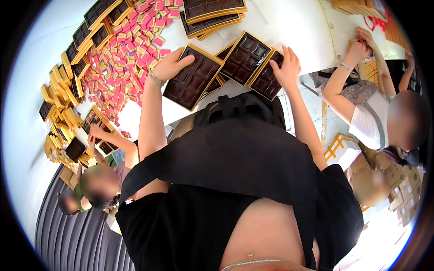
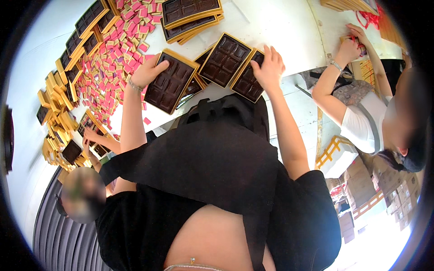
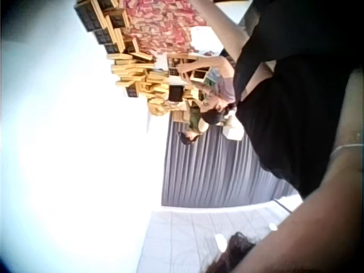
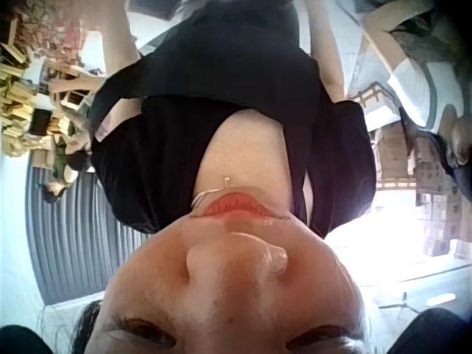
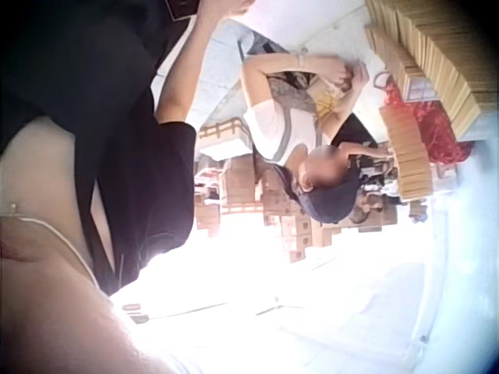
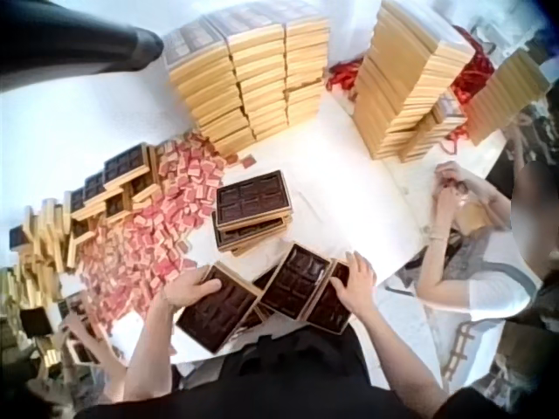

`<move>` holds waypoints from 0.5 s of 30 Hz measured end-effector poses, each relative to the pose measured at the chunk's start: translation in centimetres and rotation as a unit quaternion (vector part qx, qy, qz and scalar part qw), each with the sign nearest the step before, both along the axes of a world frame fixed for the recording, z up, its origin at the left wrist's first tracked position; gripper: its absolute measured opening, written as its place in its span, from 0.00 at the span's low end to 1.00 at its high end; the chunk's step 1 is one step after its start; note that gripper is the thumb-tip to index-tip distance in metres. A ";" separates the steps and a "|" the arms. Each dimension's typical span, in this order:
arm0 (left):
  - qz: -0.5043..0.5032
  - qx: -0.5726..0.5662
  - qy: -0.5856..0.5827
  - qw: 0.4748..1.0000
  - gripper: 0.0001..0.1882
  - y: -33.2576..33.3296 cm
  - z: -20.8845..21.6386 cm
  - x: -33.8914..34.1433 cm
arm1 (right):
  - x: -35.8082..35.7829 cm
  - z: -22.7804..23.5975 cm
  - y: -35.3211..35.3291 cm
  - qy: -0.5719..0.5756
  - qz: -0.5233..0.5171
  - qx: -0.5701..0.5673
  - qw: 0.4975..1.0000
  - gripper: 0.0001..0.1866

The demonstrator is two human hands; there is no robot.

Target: The person assembles cosmetic palettes by placing small, individually wrapped items into the compartments of a gold-trimmed tray. The person handles the palettes and items by hand, stacking completed units and retrieving new supplies from a plastic bag.

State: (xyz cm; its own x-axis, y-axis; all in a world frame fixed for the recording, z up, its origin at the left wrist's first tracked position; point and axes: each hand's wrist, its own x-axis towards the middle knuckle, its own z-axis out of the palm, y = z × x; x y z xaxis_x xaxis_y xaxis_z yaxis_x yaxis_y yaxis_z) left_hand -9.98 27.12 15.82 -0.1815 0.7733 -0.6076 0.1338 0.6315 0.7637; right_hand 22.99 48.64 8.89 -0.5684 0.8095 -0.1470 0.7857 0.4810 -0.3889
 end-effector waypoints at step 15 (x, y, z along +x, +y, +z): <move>0.033 0.063 0.226 0.972 0.20 -6.5 -1.2 5.9 | 2.1 -3.0 -3.3 0.199 -0.302 -0.318 0.876 0.30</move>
State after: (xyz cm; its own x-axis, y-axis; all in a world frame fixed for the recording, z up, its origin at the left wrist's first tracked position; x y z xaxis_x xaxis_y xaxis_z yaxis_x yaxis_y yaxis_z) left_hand -4.04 20.60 14.59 -0.4590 0.8140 -0.3559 0.4363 0.5555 0.7078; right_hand 25.04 45.33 5.87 -0.1726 0.8064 -0.5655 0.5638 -0.3899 -0.7281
